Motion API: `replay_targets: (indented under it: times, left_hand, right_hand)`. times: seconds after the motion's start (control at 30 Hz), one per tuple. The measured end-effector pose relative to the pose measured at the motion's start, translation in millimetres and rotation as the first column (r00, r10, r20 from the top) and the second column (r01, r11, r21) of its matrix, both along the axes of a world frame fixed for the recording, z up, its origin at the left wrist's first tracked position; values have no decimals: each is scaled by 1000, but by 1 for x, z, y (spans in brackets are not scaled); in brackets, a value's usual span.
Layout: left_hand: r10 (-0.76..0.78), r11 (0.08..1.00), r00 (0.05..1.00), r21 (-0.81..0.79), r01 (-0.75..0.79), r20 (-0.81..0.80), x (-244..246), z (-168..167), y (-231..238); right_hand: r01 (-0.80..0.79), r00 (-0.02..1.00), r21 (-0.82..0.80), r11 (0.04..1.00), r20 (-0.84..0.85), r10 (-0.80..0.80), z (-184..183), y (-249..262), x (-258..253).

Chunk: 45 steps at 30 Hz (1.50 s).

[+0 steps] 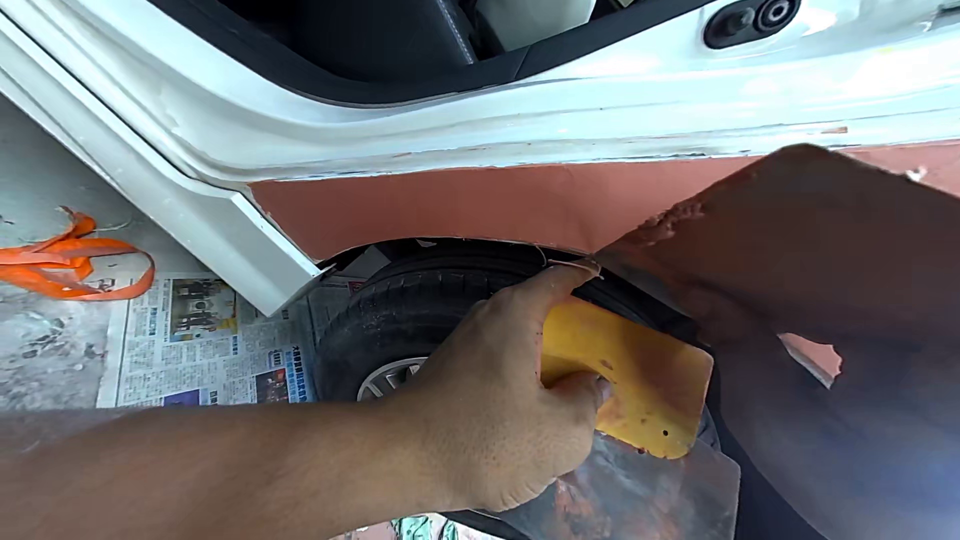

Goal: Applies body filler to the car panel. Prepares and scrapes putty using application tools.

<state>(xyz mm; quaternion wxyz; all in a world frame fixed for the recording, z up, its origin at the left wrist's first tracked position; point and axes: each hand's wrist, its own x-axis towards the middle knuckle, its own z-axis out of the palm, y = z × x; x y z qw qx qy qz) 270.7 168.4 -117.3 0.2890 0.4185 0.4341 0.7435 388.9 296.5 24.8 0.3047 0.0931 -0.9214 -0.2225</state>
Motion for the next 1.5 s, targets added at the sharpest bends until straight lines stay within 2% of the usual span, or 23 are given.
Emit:
replay_targets:
  times: [0.13,0.37,0.5,0.6,0.77,0.87,0.97,1.17,1.3,1.5]
  left_hand:
    - [19,999,1000,36,-19,0,0,-2,0]
    - [49,997,999,50,-50,12,-4,-5,0]
    - [47,997,998,67,-49,41,-5,-7,-2]
    - [36,997,998,72,-40,50,-6,-8,-2]
    - [36,995,997,88,-42,67,-9,-12,-4]
    - [34,994,996,96,-42,84,-10,-14,-4]
    - [39,995,994,89,-49,104,-12,-18,-7]
    - [7,992,997,125,-16,71,-8,-18,-4]
    - [-77,988,992,143,62,101,-5,-13,-1]
    - [-9,996,998,94,3,55,-7,-11,-4]
  right_hand:
    - [57,998,-36,998,9,-56,0,-2,-3]
    - [1,996,-30,1000,89,1,4,-6,-19]
    - [10,997,-28,1000,71,-8,-1,-7,-19]
    - [-37,980,-47,998,194,46,1,-14,-28]
    - [-15,989,-25,1000,148,19,3,-8,-30]
    - [-14,997,59,998,79,9,-3,-14,-32]
    - [-28,997,117,993,77,19,-7,-19,-37]
    - [16,989,26,1000,144,-19,0,-8,-19]
    - [40,999,27,999,36,-41,-5,2,-3]
    - [12,999,22,1000,-35,-11,-15,6,-7]
